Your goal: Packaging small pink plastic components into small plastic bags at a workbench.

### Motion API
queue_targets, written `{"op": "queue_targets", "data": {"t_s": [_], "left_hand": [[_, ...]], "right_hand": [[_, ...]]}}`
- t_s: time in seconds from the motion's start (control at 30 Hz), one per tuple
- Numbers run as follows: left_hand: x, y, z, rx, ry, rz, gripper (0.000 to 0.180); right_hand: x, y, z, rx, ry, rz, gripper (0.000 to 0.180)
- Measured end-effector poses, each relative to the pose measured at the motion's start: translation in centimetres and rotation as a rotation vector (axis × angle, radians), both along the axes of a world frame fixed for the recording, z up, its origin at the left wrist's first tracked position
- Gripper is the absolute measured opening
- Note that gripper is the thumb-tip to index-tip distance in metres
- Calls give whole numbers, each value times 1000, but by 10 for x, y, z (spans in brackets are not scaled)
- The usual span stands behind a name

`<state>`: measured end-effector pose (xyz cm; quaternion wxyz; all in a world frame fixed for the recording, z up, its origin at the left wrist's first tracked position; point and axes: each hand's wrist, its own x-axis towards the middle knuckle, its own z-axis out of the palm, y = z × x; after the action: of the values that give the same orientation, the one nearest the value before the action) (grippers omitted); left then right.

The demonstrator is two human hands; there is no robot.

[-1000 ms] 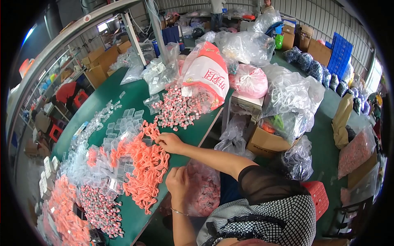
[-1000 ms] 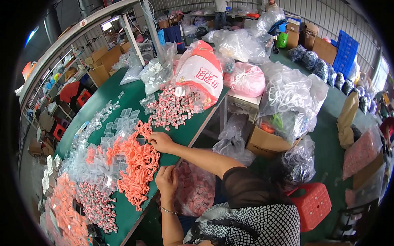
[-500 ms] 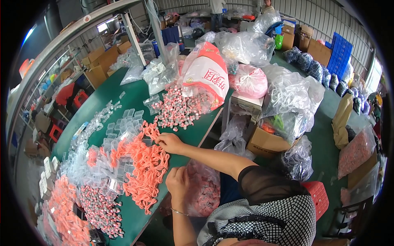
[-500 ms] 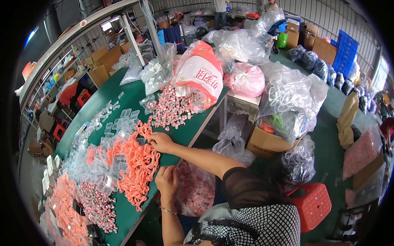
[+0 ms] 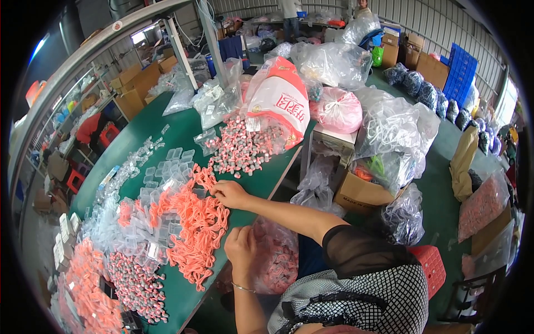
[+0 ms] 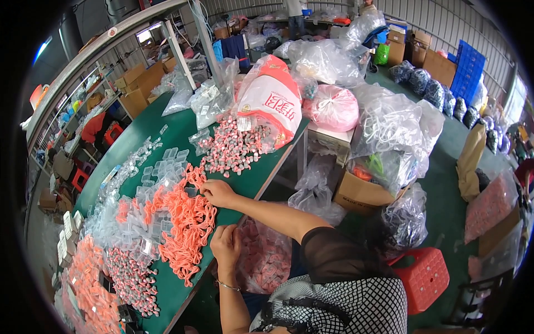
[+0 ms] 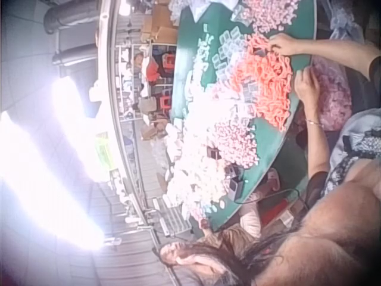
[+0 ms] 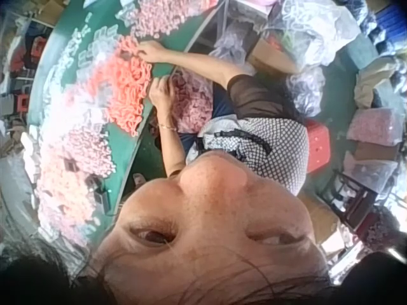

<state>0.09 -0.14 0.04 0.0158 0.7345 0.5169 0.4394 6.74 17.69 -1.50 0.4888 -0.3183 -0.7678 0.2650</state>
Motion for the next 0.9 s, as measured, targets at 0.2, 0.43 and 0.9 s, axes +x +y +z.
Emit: {"op": "queue_targets", "data": {"t_s": [0.2,0.43,0.9], "left_hand": [[4,1,0,30,5,-9,10],[-9,-5,6,-125,-126,-18,9],[-48,24,-2,5,-46,114,7]], "right_hand": [[5,2,-3,14,-3,-12,9],[-11,4,-10,117,-63,-21,7],[-10,26,8,-101,-20,70,11]]}}
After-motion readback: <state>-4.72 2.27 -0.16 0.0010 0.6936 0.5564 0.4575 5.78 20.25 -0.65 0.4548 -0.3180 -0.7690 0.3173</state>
